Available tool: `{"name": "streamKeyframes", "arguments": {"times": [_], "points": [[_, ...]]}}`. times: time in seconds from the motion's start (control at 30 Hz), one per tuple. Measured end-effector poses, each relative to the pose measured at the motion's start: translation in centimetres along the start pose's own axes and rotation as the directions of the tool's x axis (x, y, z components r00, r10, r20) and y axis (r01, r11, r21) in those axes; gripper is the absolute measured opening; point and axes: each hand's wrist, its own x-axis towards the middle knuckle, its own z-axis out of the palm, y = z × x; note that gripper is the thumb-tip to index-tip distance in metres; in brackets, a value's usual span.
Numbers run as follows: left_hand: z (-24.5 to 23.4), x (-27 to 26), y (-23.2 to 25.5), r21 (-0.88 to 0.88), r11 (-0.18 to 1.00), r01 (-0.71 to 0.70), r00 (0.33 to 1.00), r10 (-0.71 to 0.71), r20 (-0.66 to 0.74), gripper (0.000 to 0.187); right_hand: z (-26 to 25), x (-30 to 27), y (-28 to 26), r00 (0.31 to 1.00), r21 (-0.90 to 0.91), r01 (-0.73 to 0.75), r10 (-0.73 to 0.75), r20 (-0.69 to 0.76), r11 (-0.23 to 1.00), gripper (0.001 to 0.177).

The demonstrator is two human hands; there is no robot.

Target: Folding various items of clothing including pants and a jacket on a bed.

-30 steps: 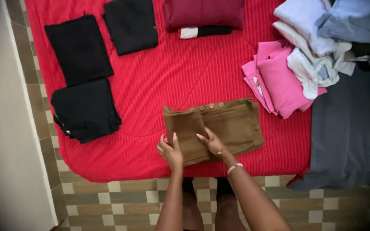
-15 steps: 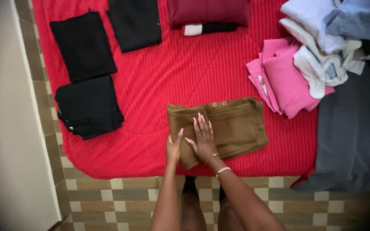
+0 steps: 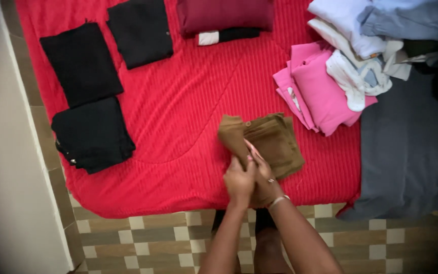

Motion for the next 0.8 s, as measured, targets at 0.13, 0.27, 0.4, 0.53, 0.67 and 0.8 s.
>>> {"name": "streamKeyframes", "arguments": {"times": [0.13,0.27,0.4,0.53,0.67,0.8], "points": [[5.7,-0.1,1.1,0.209,0.975,0.074,0.992,-0.094,0.088,0.053,-5.9,-4.9,0.9,0.943,0.663,-0.198,-0.045,0.33,0.722,0.075],[9.9,-0.9,0.0,-0.002,0.999,-0.034,0.954,0.033,0.298,0.042,-5.0,-9.6,-4.3,0.999,0.518,0.011,-0.03,0.028,0.855,0.08],[10.1,-1.6,-0.7,-0.325,0.937,-0.125,0.887,0.253,0.386,0.031,-16.0,-12.2,0.4,0.947,0.431,0.254,-0.132,-0.292,0.866,0.033],[7.3,-0.4,0.5,-0.343,0.939,-0.007,0.905,0.152,0.397,0.028,-7.6,-9.5,-3.9,0.848,0.053,0.195,-0.141,-0.51,0.979,0.052],[7.8,2.2,-3.8,-0.126,0.986,-0.113,0.952,0.071,-0.298,0.051,-5.6,-9.6,-3.9,0.761,0.016,0.212,-0.155,-0.63,0.977,0.049],[10.8,4.6,-11.1,-0.497,0.826,0.265,0.95,-0.311,-0.011,0.068,-2.6,-9.3,-5.1,0.504,-0.035,0.272,-0.174,-0.846,0.962,0.063]]}}
